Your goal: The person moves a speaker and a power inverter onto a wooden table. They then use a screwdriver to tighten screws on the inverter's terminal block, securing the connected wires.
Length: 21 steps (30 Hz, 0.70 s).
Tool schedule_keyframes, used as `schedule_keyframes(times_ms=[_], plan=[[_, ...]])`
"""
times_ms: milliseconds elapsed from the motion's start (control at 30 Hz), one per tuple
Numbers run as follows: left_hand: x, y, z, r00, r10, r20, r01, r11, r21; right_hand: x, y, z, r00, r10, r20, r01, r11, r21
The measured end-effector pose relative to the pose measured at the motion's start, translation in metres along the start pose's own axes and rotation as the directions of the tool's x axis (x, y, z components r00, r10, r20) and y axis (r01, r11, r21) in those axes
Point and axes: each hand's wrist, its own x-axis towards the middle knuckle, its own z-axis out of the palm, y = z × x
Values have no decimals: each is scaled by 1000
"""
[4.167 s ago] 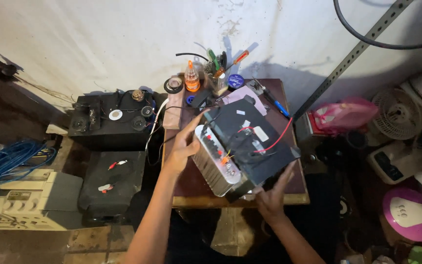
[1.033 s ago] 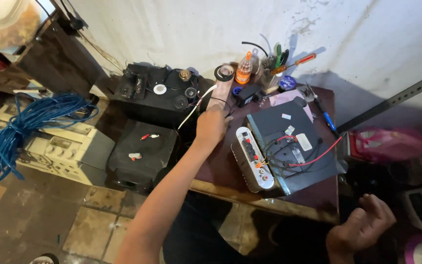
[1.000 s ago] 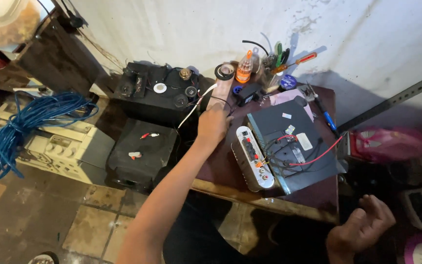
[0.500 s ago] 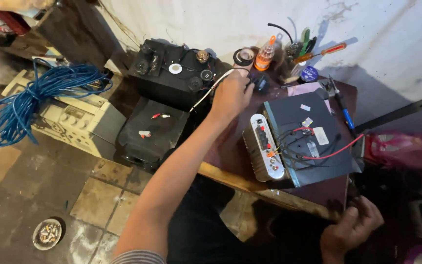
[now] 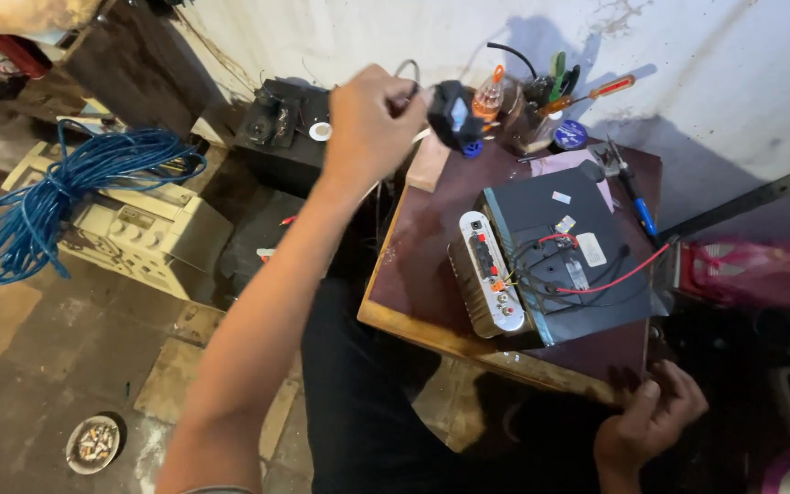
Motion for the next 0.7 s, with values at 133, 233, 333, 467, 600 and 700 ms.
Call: schedule_keyframes(times_ms=[133, 233, 333, 467, 600, 700], plan=[[-5, -12, -57, 999, -49, -12, 50, 997, 60, -2, 10, -1, 998, -58, 14, 58, 998, -15], [-16, -39, -94, 996, 44, -79, -30, 984, 174, -5, 8, 2, 998, -46, 51, 48, 999, -23], [-29, -83, -113, 987, 109, -117, -81, 971, 224, -5, 3, 11, 999, -20, 41, 19, 999, 29], [-50, -134, -119, 988, 13, -152, 31, 958, 284, -6, 3, 15, 997, -30, 73, 31, 999, -17], [-72, -166, -121, 986, -54, -160, 106, 936, 335, -8, 13, 17, 997, -26, 68, 25, 999, 21], [-96, -203, -116, 977, -133, -168, 188, 908, 373, -7, 13, 17, 997, -3, 81, 7, 999, -46]])
